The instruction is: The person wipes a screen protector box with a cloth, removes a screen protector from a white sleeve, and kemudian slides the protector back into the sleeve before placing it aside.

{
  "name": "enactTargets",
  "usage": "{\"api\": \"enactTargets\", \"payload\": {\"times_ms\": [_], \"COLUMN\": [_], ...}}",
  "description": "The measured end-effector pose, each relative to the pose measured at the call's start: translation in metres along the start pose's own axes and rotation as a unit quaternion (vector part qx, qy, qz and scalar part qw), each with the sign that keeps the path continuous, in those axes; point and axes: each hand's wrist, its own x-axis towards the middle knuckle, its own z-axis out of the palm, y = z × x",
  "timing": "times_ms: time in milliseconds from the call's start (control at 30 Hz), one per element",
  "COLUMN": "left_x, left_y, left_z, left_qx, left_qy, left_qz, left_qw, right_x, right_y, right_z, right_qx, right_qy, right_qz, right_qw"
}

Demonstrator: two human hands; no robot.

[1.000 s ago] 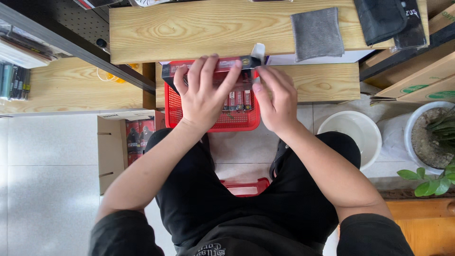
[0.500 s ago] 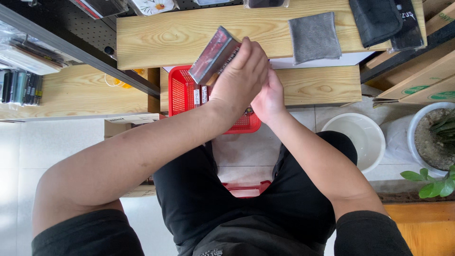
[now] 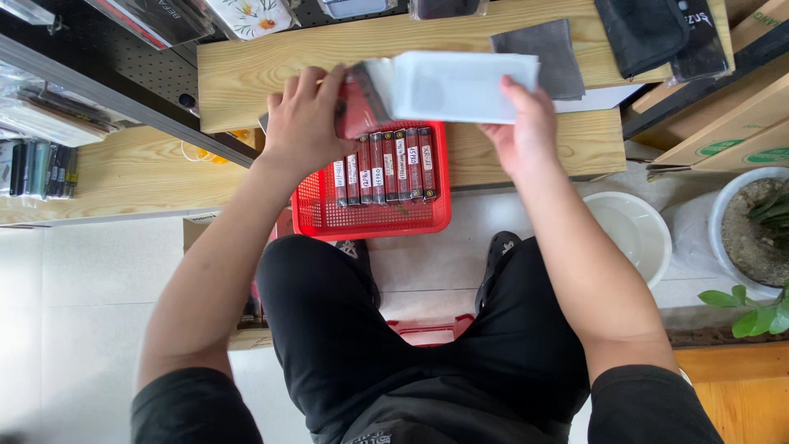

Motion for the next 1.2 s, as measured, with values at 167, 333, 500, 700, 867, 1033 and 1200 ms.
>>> {"api": "enactTargets", "payload": {"times_ms": [167,333,500,700,867,1033,1200], "left_x": [0.035,0.077,0.104,0.090,0.054,0.047,0.060], "left_y": [-0.027,-0.033,-0.039,-0.032,0.029,0.051,0.041], "left_z": [0.051,0.079,0.093,0.092,0.077,0.083,0.099], "left_qx": [-0.126,-0.102,-0.046,-0.033,-0.310,-0.432,-0.463], "left_qy": [-0.024,0.036,0.012,0.104,0.220,0.218,0.239], "left_qz": [-0.214,-0.330,-0.387,-0.331,-0.027,0.068,0.012], "left_qw": [0.968,0.938,0.921,0.937,0.925,0.872,0.854], "right_x": [0.009,0.022,0.031,0.029,0.023,0.008,0.026], "right_y": [-0.017,-0.004,0.012,0.017,0.015,-0.004,0.001], "right_z": [-0.006,-0.011,-0.014,-0.006,0.002,0.039,0.053], "right_qx": [0.006,-0.009,-0.067,-0.127,-0.354,-0.505,-0.523], "right_qy": [0.094,0.076,-0.005,-0.023,-0.101,-0.250,-0.290], "right_qz": [-0.031,-0.038,-0.022,-0.055,-0.286,-0.504,-0.532], "right_qw": [0.995,0.996,0.997,0.990,0.885,0.654,0.600]}}
